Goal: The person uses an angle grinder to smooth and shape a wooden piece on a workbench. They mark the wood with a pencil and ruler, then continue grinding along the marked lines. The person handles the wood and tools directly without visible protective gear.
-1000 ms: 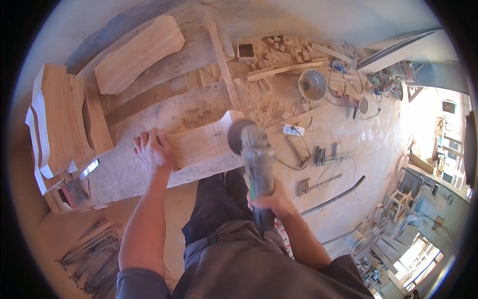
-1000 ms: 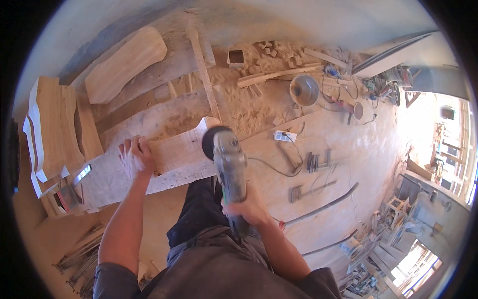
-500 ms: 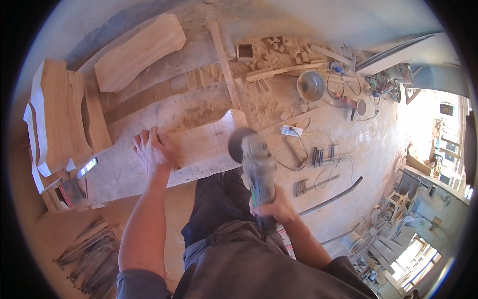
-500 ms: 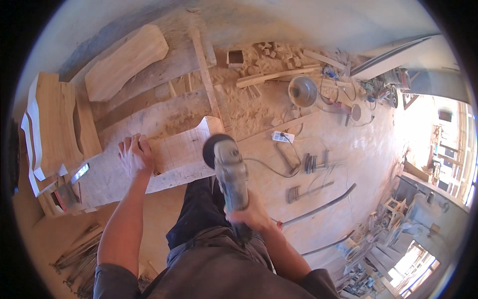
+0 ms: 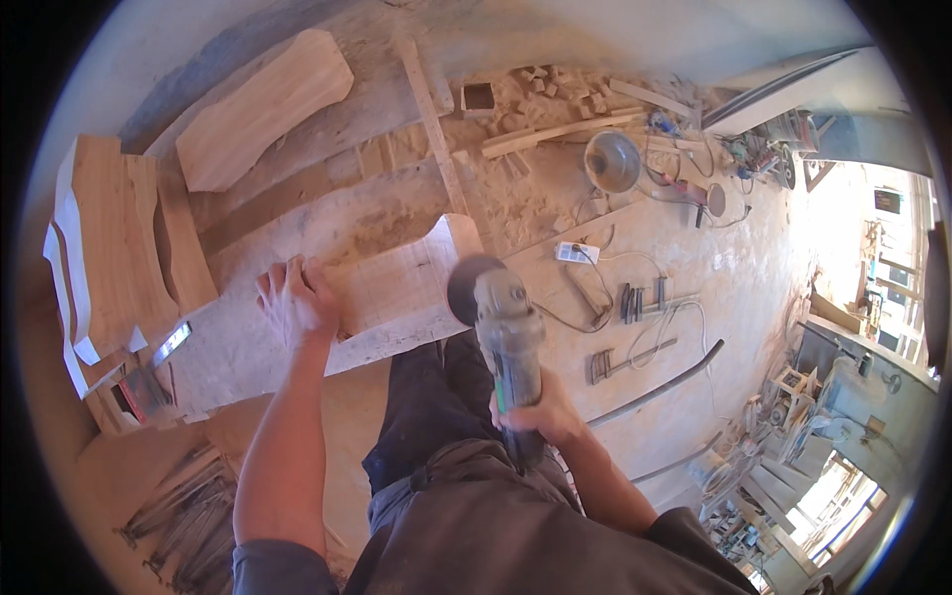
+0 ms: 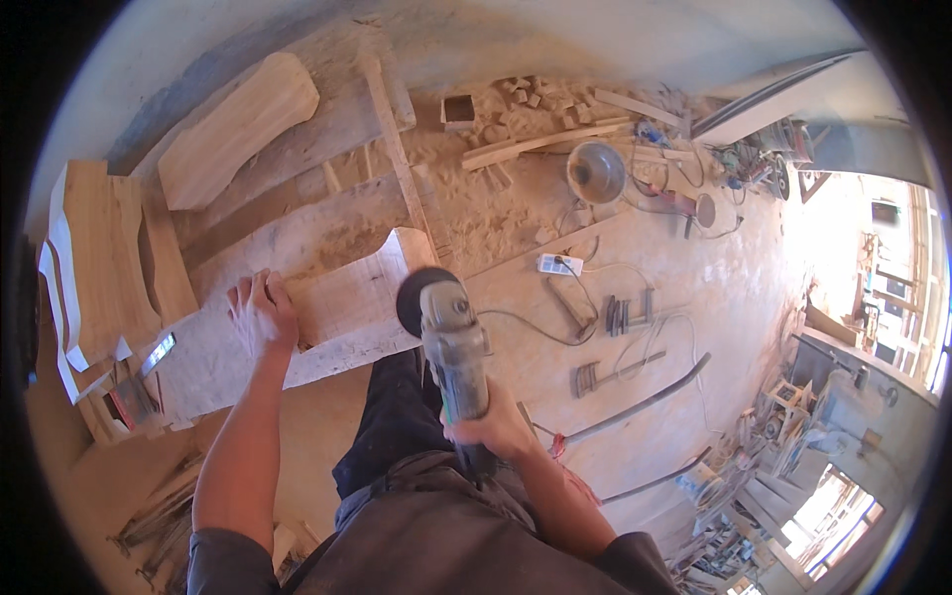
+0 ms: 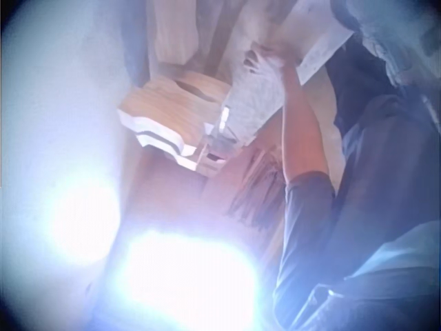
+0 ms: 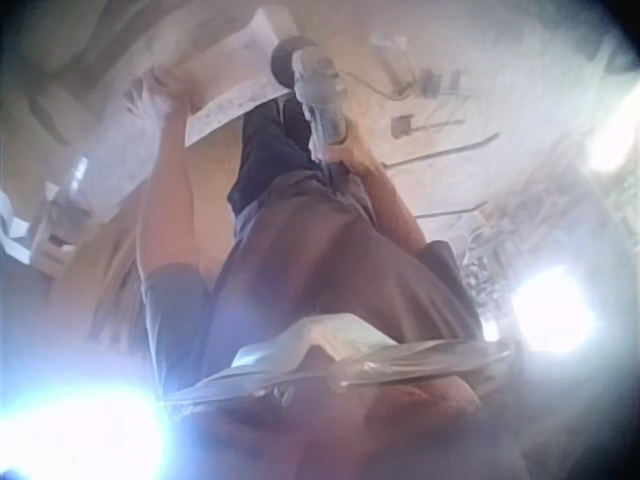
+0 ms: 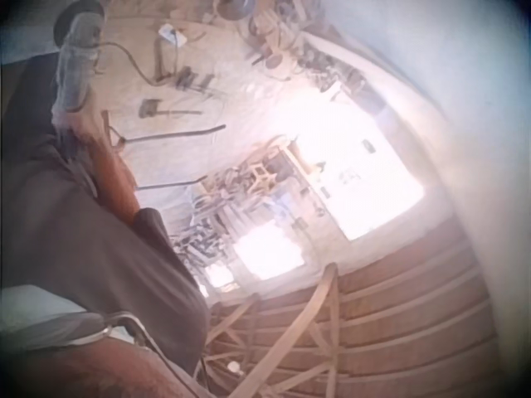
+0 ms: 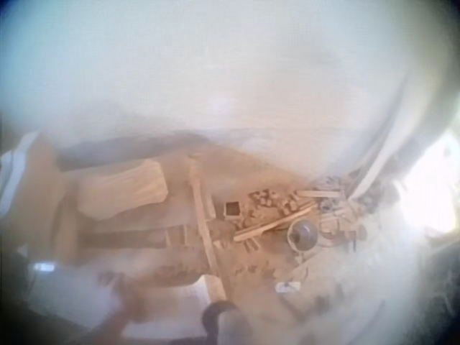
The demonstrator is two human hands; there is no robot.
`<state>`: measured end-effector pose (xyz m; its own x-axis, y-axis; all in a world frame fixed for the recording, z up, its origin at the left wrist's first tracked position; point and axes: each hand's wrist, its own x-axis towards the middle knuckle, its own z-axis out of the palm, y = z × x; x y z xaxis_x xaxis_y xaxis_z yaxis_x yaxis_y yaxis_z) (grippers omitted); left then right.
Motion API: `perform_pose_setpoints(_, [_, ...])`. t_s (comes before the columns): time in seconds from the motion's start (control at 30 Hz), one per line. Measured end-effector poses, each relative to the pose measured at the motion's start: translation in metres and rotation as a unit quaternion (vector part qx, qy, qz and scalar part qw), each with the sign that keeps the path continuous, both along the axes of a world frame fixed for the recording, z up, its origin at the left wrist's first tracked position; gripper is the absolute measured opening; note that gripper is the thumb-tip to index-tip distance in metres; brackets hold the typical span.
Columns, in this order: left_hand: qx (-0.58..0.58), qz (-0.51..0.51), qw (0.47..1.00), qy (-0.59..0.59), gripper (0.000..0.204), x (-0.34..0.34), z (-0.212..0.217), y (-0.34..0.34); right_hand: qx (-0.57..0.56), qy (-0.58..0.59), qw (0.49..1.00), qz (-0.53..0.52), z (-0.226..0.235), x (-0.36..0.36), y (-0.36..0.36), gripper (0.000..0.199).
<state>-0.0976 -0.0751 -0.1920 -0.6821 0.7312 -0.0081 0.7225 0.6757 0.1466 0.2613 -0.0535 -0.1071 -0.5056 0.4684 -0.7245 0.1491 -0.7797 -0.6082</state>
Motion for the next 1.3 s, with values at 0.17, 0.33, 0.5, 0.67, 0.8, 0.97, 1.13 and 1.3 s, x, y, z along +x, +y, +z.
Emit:
perform_pose_setpoints(0.17, [0.005, -0.003, 1.000, -0.003, 0.038, 0.002, 0.001, 0.004, -0.048, 0.080, 0.994, -0.052, -0.009, -0.009, 0.018, 0.050])
perform_pose_setpoints(0.33, [-0.013, 0.021, 1.000, -0.013, 0.036, 0.000, 0.003, -0.001, -0.054, 0.094, 0.993, -0.035, -0.009, -0.025, 0.059, 0.055])
perform_pose_setpoints(0.5, [-0.021, 0.002, 1.000, -0.008, 0.036, 0.003, 0.008, 0.006, -0.075, 0.089, 0.992, -0.055, 0.004, 0.008, 0.013, 0.059])
perform_pose_setpoints(0.67, [-0.016, 0.006, 1.000, -0.002, 0.036, 0.001, 0.003, 0.003, -0.050, 0.092, 0.994, -0.045, -0.015, -0.013, 0.045, 0.053])
perform_pose_setpoints(0.8, [-0.028, 0.010, 1.000, -0.003, 0.036, 0.000, 0.005, 0.001, -0.085, 0.100, 0.989, -0.074, -0.003, -0.015, 0.057, 0.052])
perform_pose_setpoints(0.97, [-0.016, 0.000, 1.000, 0.006, 0.037, -0.003, -0.001, 0.000, -0.089, 0.108, 0.989, -0.040, 0.001, 0.018, 0.016, 0.063])
perform_pose_setpoints(1.13, [-0.022, 0.003, 1.000, 0.008, 0.037, -0.001, 0.001, 0.001, -0.078, 0.133, 0.988, -0.025, -0.015, -0.010, 0.061, 0.057])
perform_pose_setpoints(1.3, [-0.037, 0.002, 0.999, -0.004, 0.037, -0.001, 0.002, 0.001, -0.072, 0.133, 0.988, -0.032, -0.015, 0.003, 0.046, 0.054])
